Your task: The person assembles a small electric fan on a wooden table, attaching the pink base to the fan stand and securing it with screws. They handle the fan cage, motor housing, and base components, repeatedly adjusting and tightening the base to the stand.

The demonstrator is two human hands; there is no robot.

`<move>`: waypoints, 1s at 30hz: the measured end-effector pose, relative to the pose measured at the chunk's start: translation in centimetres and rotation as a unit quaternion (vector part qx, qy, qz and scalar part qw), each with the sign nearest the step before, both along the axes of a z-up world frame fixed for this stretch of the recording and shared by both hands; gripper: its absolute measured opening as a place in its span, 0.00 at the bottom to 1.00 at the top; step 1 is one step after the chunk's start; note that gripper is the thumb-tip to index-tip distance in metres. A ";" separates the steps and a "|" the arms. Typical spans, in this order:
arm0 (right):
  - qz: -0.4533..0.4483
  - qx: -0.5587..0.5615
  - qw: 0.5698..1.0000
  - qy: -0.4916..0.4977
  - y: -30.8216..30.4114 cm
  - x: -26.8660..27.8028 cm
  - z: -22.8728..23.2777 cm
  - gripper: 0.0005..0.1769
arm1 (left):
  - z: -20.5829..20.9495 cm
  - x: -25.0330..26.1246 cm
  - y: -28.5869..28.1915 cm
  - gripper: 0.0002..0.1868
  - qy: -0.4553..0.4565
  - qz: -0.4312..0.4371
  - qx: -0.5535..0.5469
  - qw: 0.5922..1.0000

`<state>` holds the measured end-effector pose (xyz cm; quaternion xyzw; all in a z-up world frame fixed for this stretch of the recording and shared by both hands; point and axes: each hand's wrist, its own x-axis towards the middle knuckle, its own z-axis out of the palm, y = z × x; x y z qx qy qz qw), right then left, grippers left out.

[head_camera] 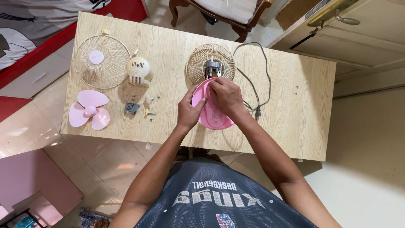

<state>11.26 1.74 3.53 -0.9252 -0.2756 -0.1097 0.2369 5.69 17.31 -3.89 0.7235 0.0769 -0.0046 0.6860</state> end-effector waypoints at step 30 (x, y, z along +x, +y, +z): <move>-0.034 0.046 0.998 0.037 0.3 0.7 -1.1 0.06 | 0.3 0.4 0.2 0.25 0.014 0.000 -0.024 1.000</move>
